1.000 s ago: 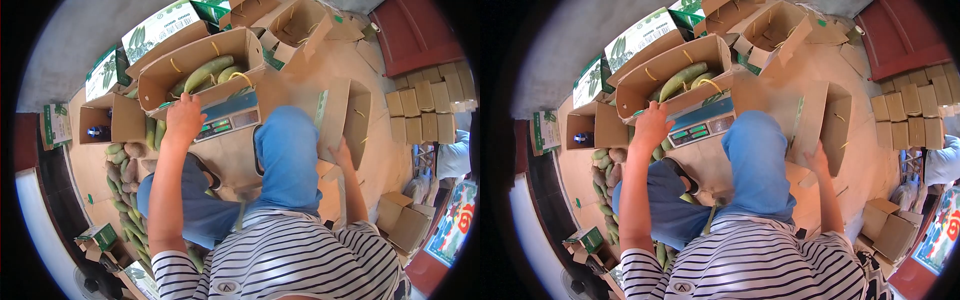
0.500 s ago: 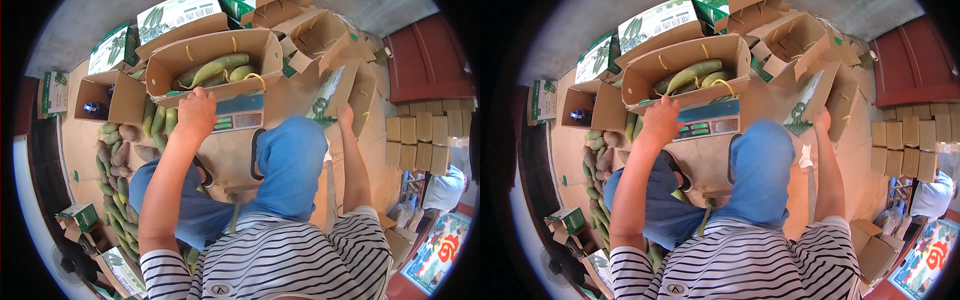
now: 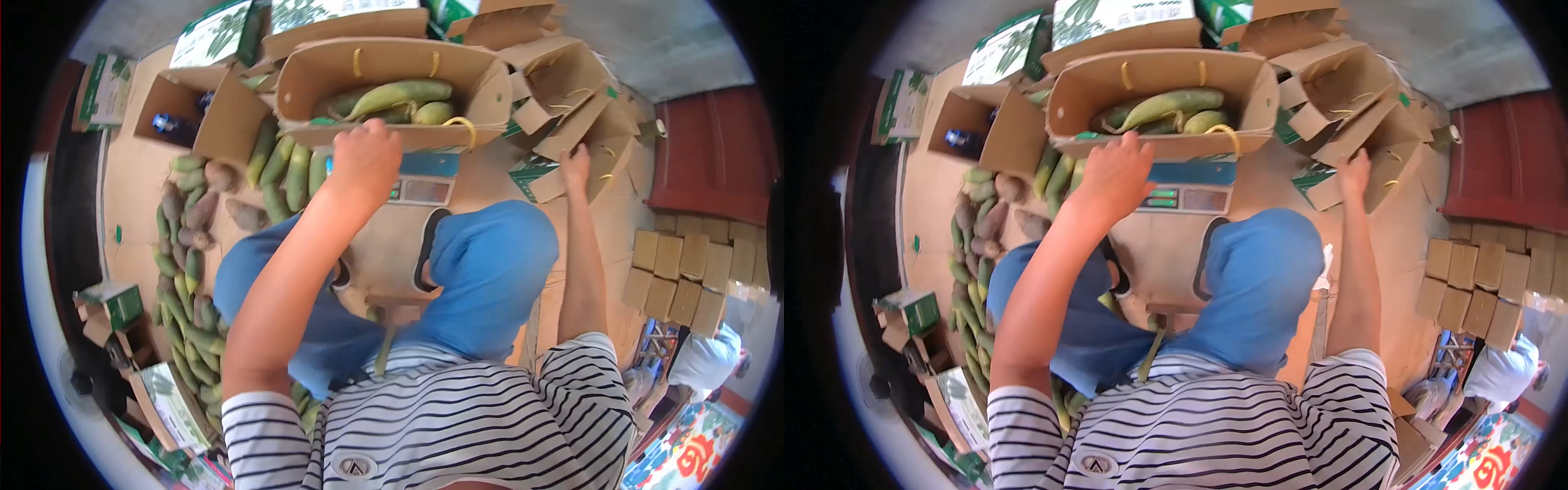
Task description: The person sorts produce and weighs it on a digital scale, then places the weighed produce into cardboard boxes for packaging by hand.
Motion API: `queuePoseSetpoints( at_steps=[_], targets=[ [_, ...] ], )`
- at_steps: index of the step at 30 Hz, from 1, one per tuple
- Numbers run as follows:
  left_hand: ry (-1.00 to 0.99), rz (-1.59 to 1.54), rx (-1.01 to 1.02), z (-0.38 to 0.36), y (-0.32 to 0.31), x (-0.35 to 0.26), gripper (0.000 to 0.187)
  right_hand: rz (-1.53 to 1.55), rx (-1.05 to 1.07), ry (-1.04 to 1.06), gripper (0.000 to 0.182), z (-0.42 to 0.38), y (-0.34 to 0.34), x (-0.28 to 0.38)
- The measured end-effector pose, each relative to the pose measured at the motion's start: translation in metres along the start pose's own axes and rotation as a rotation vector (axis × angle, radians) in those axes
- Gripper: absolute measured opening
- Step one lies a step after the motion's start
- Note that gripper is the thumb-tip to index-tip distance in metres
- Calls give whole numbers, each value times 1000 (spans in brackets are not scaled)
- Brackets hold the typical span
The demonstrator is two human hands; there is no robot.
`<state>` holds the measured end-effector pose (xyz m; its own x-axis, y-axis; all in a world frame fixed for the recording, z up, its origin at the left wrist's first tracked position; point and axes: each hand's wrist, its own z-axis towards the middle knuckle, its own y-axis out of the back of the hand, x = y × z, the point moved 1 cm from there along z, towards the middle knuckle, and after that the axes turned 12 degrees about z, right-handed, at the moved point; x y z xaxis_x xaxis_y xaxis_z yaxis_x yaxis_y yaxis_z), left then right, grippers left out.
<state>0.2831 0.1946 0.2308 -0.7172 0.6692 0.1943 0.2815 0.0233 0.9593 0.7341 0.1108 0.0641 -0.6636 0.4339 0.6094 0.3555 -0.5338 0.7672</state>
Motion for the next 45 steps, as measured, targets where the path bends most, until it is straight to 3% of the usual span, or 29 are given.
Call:
queuePoseSetpoints(
  at_steps=[1, 3, 4, 7, 11, 12, 18, 21, 24, 27, 28, 30, 31, 33, 34, 36, 38, 40, 45],
  targets=[
    [-4, -58, -13, 0, 4, 1, 38, 85, 103, 28, 42, -1, 13, 19],
    [28, -38, -31, -1, 9, 2, 38, 33, 39, 226, 46, -2, 21, 43],
    [34, -29, -51, -1, 13, 4, 38, 187, 210, 176, 48, -17, 39, 100],
    [55, -23, -116, -3, 24, 7, 38, 278, 542, 385, 41, -60, 82, 246],
    [77, -119, -284, -11, 40, 19, 36, 152, 600, 721, 37, -101, 56, 328],
    [105, -139, -301, -13, 42, 21, 36, 111, 587, 808, 36, -103, 43, 336],
    [175, -232, -358, -15, 52, 28, 33, -218, 863, 834, 31, -101, -51, 305],
    [217, -373, -395, -14, 64, 33, 39, -365, 847, 718, 22, -113, -61, 315],
    [139, -425, -477, -61, 96, 58, 36, -358, 792, 826, 16, -106, -75, 307],
    [46, -992, -672, -121, 76, 104, 34, -364, 833, 825, 17, -101, -78, 304],
    [129, -1120, -705, -121, 27, 124, 35, -365, 843, 828, 17, -100, -80, 303],
    [570, -1033, -609, -151, -44, 133, 37, -365, 841, 830, 17, -100, -81, 304],
    [660, -1035, -559, -168, -99, 134, 38, -368, 843, 832, 17, -101, -80, 305],
    [736, -654, -28, -250, -302, 118, 52, -357, 846, 830, 19, -103, -79, 307],
    [804, -633, 224, -277, -333, 98, 57, -350, 844, 829, 20, -104, -78, 308],
    [848, -664, 385, -322, -385, 46, 58, -339, 831, 847, 20, -103, -78, 306],
    [922, -729, 654, -348, -389, 0, 61, -348, 834, 840, 20, -107, -79, 308],
    [872, -912, 625, -386, -426, -41, 63, -383, 846, 802, 20, -108, -76, 313],
    [1110, -744, 664, -384, -412, -64, 62, -366, 807, 820, 20, -112, -76, 315]
  ],
)
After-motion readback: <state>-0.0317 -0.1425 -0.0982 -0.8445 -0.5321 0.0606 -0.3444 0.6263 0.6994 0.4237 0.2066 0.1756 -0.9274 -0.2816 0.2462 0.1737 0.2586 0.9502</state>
